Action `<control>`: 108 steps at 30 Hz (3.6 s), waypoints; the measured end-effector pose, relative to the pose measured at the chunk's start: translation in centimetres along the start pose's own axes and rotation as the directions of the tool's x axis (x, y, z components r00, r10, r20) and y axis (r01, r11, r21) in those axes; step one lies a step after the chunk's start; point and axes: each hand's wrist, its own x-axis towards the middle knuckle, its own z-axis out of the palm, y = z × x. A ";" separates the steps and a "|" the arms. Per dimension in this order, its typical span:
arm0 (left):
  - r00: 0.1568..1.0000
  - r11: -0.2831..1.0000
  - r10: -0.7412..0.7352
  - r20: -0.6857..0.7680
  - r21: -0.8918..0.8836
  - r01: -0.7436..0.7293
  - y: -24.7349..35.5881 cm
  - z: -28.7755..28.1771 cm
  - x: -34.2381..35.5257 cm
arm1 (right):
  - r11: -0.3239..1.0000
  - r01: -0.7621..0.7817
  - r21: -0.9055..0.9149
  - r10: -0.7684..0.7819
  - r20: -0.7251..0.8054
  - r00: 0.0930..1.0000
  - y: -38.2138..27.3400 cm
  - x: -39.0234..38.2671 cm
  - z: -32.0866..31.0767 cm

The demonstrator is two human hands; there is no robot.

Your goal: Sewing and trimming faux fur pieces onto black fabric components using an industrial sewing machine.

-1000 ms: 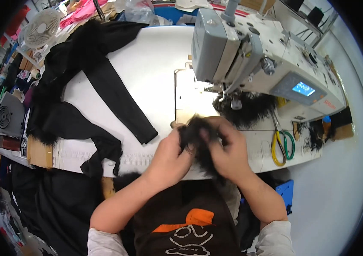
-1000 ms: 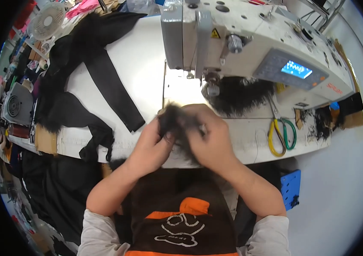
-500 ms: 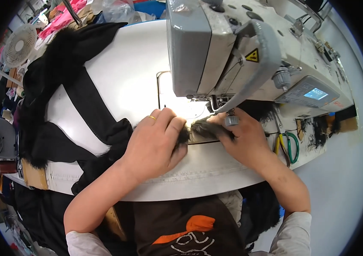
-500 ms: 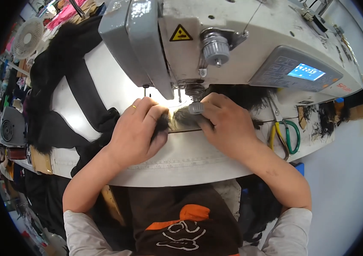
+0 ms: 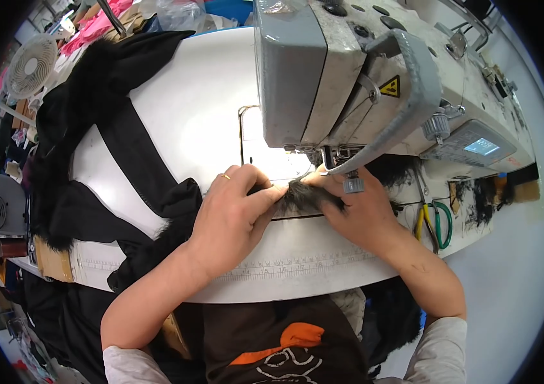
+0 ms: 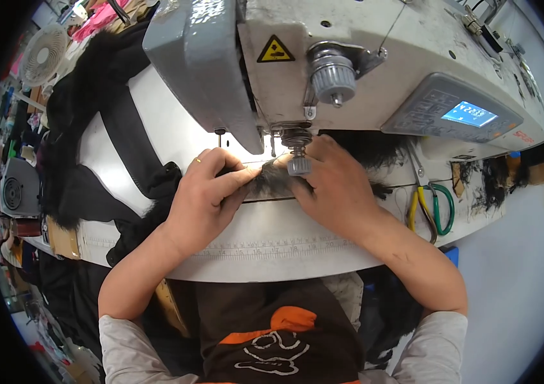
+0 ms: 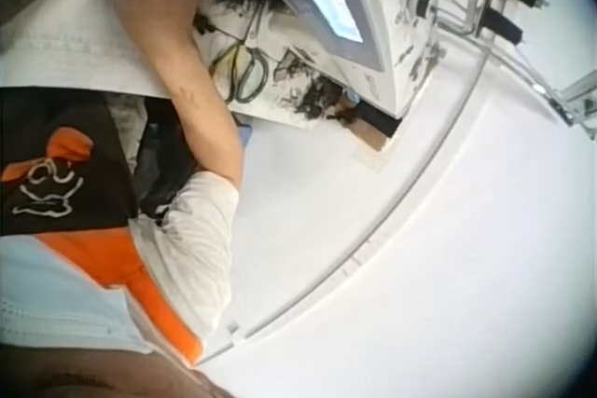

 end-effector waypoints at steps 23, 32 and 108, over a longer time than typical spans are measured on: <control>0.999 0.998 -0.043 -0.022 0.051 0.044 0.3 0.4 0.4 | 0.986 -0.122 0.111 0.121 0.019 0.992 -2.1 0.5 0.3; 0.998 0.999 -0.037 -0.056 0.029 0.038 0.3 0.8 0.0 | 0.981 -0.135 0.142 0.114 0.147 0.983 0.5 0.1 1.3; 0.995 1.000 0.005 -0.100 0.001 -0.005 -3.7 1.2 3.6 | 0.922 -0.385 0.041 0.326 0.455 0.829 5.8 2.2 2.9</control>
